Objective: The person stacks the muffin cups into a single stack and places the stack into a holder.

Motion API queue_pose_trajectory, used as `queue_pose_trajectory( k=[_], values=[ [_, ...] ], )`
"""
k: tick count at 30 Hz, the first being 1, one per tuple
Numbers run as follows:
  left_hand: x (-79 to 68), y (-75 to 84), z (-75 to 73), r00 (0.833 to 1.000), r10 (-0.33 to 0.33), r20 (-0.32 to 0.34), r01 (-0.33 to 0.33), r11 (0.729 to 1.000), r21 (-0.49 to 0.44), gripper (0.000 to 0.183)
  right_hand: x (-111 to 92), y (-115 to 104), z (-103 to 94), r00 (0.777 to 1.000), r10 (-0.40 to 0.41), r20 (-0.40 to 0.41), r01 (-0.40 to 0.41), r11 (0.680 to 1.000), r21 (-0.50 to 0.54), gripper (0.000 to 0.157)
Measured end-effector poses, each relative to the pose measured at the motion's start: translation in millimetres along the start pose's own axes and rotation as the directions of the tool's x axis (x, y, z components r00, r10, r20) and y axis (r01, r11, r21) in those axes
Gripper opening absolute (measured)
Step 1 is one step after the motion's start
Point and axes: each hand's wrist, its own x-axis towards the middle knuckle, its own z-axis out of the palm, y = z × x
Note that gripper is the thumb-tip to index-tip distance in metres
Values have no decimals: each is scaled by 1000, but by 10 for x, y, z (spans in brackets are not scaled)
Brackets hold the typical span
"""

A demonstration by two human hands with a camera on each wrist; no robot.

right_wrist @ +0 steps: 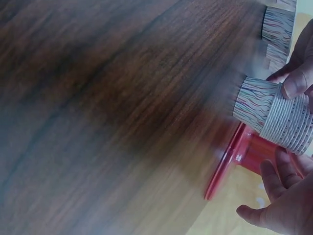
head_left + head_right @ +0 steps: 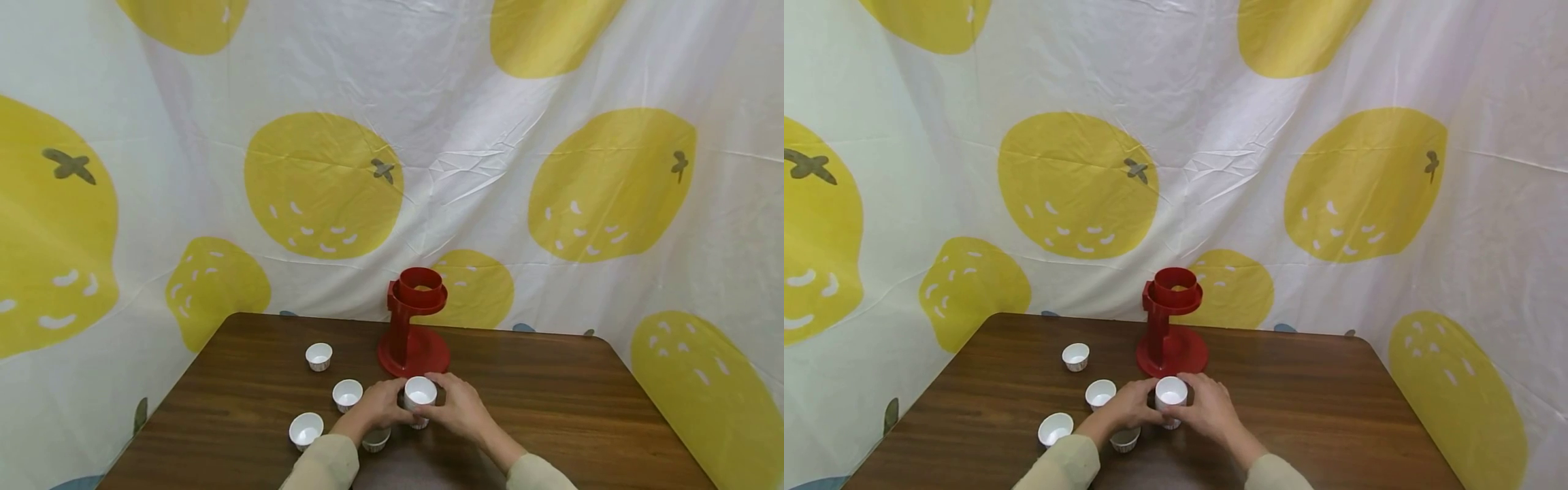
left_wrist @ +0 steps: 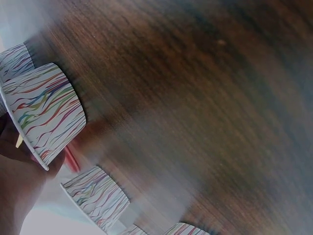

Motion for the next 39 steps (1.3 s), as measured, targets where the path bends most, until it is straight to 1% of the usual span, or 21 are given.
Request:
queue_pose_trajectory(
  k=[7,10,17,22,28,31,35,37,39],
  values=[
    [-1,17,20,1000,14,-1,-14,999,32,59,-33,2,11,999,34,-14,-33,999,41,68],
    [-1,31,18,1000,16,-2,-16,999,39,59,-46,7,20,998,51,-21,-49,997,66,66],
    [-21,73,-41,1000,20,20,-20,999,28,62,-79,8,38,999,39,-25,-37,996,79,59],
    [-57,90,-129,998,39,44,-39,999,-6,69,-82,11,52,999,53,-12,-52,993,102,57],
    [-89,64,-296,997,49,56,-50,999,16,84,-81,42,47,997,78,1,-78,992,97,58],
    [-128,23,-382,996,75,53,-78,996,51,79,-87,60,59,995,96,12,-97,991,91,61],
    [-204,-38,-487,994,105,23,-107,989,104,68,-94,52,68,996,84,16,-85,993,78,62],
    [-244,-65,-544,994,108,9,-109,988,107,64,-94,34,64,997,78,18,-79,994,78,61],
    [-276,-93,-616,994,110,-2,-110,989,94,61,-92,21,63,996,92,20,-94,992,84,61]
  ],
)
